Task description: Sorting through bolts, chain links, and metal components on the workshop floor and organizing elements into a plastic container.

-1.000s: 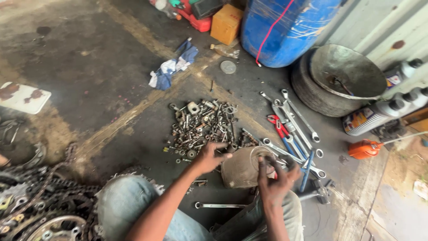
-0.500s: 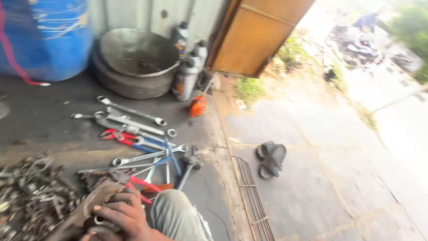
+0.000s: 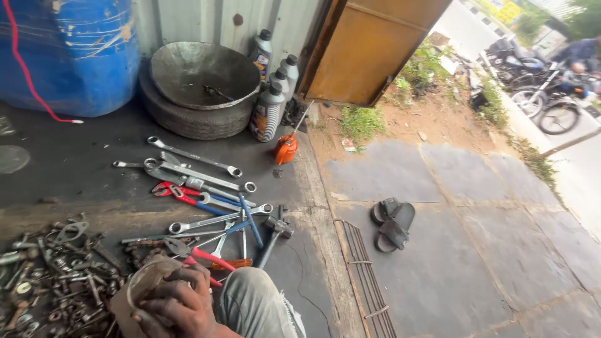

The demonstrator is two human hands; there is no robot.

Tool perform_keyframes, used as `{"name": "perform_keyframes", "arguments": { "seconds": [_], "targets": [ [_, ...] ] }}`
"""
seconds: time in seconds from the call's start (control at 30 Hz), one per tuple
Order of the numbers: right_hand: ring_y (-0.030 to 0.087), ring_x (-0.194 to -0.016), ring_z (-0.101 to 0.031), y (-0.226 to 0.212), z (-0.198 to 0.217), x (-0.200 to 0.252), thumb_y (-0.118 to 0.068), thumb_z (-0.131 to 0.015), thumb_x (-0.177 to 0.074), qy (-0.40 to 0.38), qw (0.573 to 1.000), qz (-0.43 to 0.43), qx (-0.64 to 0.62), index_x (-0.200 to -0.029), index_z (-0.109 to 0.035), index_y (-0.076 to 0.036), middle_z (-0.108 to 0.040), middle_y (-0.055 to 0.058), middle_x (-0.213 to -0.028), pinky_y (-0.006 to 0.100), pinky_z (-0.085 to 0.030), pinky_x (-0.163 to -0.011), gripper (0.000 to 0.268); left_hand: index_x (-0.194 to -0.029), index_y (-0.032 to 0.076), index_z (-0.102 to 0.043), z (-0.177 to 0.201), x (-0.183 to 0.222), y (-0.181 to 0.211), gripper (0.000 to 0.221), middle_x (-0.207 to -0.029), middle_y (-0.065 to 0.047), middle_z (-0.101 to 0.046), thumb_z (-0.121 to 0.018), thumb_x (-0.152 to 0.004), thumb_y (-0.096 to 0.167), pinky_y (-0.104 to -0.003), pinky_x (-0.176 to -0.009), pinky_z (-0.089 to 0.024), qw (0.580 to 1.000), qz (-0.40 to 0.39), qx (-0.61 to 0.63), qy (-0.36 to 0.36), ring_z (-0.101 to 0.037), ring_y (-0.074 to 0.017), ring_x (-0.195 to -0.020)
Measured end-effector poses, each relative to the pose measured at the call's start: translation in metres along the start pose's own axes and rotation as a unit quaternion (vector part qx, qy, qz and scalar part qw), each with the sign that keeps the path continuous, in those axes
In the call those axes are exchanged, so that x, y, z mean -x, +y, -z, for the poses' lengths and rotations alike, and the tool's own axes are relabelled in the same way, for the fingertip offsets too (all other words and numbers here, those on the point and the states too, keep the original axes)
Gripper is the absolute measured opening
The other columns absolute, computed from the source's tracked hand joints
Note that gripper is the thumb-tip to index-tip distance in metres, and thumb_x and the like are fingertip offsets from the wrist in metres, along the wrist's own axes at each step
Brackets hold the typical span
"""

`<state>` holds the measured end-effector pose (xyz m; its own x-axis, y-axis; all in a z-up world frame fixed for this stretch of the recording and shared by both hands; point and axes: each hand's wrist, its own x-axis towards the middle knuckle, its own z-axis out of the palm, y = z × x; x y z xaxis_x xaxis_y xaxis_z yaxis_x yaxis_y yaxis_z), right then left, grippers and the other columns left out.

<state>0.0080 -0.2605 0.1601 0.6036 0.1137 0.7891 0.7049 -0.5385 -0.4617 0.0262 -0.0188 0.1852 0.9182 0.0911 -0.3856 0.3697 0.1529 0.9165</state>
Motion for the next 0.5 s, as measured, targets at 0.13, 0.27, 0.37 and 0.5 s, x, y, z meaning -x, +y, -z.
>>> {"name": "perform_keyframes", "arguments": {
  "seconds": [0.13, 0.27, 0.37, 0.5],
  "targets": [
    [0.028, -0.11, -0.065, -0.021, 0.001, 0.006, -0.017, -0.092, -0.082, -0.059, 0.988, 0.141, -0.012, -0.095, -0.078, -0.011, -0.072, 0.005, -0.103, 0.052, -0.048, -0.107, 0.02, -0.147, 0.007, -0.044, 0.004, -0.038, -0.081, 0.043, -0.126, -0.048, -0.046, -0.051, -0.105, 0.014, -0.052, -0.1, -0.052, 0.991, 0.091, 0.033, 0.096, -0.047, -0.06, -0.114],
    [0.029, -0.104, -0.064, -0.044, -0.01, 0.009, -0.013, -0.089, -0.083, -0.118, 0.968, 0.163, -0.151, -0.095, -0.076, -0.005, -0.071, 0.008, -0.102, 0.047, -0.05, -0.095, 0.021, -0.151, 0.007, -0.04, 0.036, -0.071, -0.207, 0.044, -0.127, -0.053, -0.042, -0.047, -0.108, 0.015, -0.054, -0.101, -0.052, 0.95, 0.164, 0.068, 0.257, -0.044, -0.0651, -0.114],
    [0.025, -0.075, -0.054, -0.037, -0.032, 0.033, -0.017, -0.092, -0.081, -0.253, 0.936, 0.174, -0.169, -0.08, -0.072, -0.008, -0.057, 0.006, -0.075, 0.043, -0.043, -0.068, 0.021, -0.134, 0.006, -0.058, 0.055, -0.073, -0.24, 0.04, -0.145, -0.018, -0.052, -0.06, -0.095, 0.003, -0.046, -0.107, -0.048, 0.852, -0.085, -0.481, 0.187, -0.054, -0.0406, -0.127],
    [0.032, -0.08, -0.058, -0.028, -0.064, 0.066, -0.018, -0.081, -0.08, -0.379, 0.9, 0.122, -0.177, -0.075, -0.064, -0.006, -0.058, 0.011, -0.08, 0.043, -0.05, -0.071, 0.022, -0.15, 0.015, -0.039, 0.051, -0.068, -0.234, 0.082, -0.162, -0.01, -0.023, -0.084, -0.082, 0.02, -0.046, -0.115, -0.035, 0.85, 0.066, -0.508, 0.124, -0.031, -0.0391, -0.143]
  ]
}}
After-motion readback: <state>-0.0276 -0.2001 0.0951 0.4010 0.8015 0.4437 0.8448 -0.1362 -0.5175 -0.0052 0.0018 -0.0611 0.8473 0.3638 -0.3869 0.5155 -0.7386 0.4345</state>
